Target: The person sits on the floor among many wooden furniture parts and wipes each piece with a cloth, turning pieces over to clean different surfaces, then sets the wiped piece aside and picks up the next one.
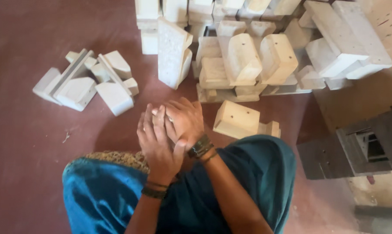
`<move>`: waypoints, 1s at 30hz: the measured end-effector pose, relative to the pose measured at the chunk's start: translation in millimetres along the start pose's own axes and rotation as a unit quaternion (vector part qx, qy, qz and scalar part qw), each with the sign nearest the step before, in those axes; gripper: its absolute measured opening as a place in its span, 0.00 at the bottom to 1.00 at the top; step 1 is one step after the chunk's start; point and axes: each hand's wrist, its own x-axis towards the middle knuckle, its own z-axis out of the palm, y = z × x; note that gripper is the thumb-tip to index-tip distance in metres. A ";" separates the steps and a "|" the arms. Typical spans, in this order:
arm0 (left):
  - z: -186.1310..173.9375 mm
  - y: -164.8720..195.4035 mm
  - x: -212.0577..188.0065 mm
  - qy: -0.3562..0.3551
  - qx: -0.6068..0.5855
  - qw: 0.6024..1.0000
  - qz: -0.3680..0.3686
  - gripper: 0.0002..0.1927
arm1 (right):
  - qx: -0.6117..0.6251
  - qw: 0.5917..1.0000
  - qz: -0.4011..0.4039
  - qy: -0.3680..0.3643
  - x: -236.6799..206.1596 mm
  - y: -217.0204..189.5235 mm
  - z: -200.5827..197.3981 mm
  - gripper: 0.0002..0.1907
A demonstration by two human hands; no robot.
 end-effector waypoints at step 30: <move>-30.1 -87.8 74.5 -0.264 0.195 0.932 -0.156 0.46 | 0.416 0.858 0.270 0.137 -48.7 111.7 116.2 0.20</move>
